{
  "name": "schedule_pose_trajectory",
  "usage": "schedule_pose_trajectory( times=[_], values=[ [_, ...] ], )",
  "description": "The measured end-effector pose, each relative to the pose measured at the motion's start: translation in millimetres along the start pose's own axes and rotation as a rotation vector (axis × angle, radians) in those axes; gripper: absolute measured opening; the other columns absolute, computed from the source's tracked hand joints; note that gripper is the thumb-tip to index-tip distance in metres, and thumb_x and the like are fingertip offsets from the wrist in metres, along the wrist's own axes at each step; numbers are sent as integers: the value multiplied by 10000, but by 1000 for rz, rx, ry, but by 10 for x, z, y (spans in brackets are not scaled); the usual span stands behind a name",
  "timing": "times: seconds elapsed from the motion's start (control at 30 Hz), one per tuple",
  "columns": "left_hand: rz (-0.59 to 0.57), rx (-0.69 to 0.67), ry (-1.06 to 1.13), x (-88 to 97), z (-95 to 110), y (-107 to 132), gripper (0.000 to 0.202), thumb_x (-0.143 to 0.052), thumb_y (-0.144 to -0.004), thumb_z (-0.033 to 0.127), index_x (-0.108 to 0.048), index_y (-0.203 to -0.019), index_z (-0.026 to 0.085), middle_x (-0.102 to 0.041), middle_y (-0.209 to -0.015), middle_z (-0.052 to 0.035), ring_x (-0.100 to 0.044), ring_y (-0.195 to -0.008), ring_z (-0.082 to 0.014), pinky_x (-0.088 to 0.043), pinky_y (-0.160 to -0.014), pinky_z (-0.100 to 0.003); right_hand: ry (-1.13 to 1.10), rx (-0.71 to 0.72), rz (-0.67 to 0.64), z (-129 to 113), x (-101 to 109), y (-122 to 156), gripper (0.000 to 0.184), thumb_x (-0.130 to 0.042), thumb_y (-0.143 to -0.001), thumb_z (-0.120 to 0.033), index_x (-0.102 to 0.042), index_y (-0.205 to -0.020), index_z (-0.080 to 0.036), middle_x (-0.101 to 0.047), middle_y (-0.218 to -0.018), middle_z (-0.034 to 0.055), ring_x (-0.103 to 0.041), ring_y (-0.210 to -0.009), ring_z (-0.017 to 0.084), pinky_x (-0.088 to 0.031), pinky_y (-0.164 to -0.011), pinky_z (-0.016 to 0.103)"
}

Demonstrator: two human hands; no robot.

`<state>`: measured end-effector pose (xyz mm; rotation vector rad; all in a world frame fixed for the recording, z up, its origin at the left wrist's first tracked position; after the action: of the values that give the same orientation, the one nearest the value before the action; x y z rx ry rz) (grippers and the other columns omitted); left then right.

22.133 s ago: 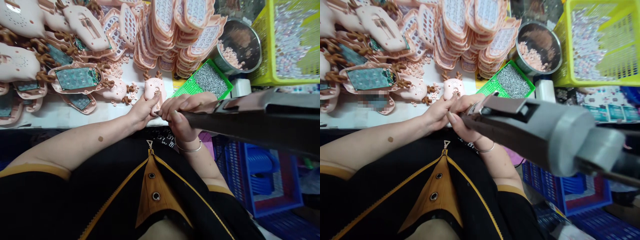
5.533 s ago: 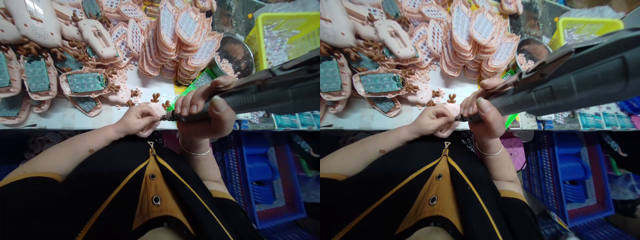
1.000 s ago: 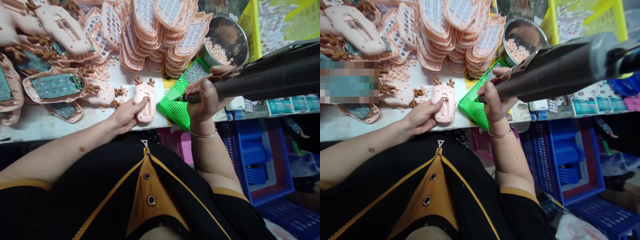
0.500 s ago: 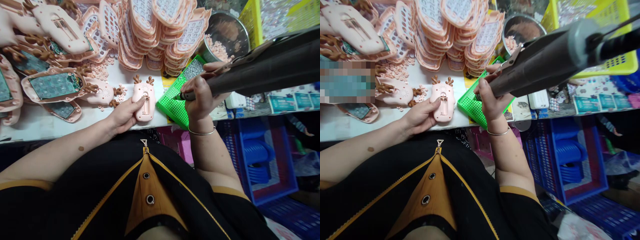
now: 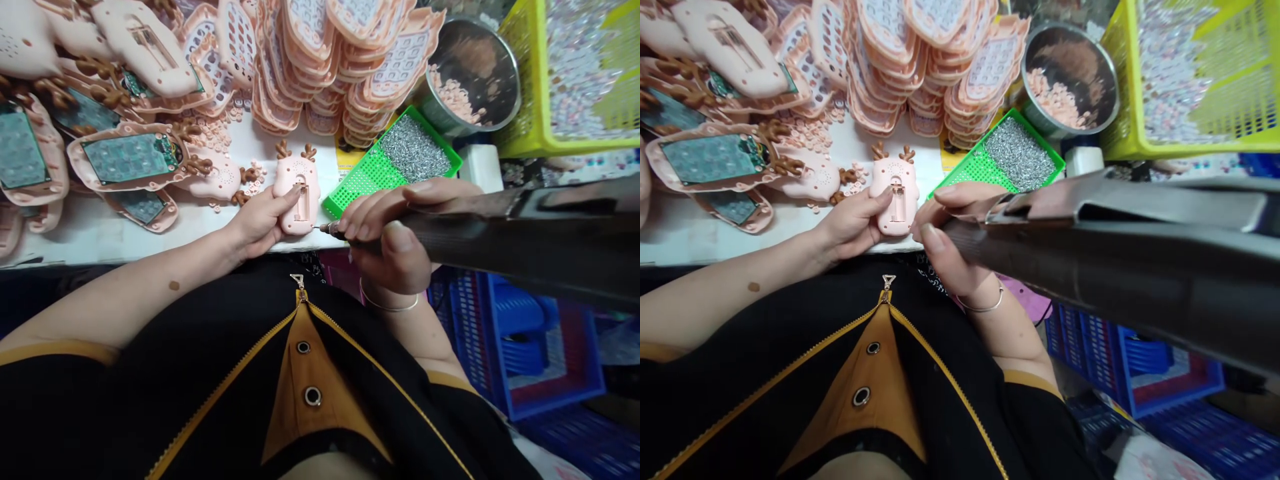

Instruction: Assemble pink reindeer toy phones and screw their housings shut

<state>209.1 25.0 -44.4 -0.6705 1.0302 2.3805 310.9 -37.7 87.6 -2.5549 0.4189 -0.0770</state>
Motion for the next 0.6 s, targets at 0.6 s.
schedule_pose_trajectory(
  times=[0.6],
  values=[
    [-47, 31, 42, 4, -17, -16, 131, -690, -913, 219, -670, -1005, 128, -714, -855, -67, -649, -750, -170, -553, -851, -390, 22, 3, 147, -181, 51, 6, 243, -646, -873, -460, -507, -742, -309, -394, -556, -56, -426, -472, 153, -447, -530, 359]
  ],
)
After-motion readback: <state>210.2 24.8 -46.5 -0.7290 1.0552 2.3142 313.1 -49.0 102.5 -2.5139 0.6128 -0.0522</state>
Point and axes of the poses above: each hand's wrist, its own y-axis away from the middle knuckle, its own x-axis out of the back of the hand, z = x × y, the point moved 10 cm from there along -y, towards the middle knuckle
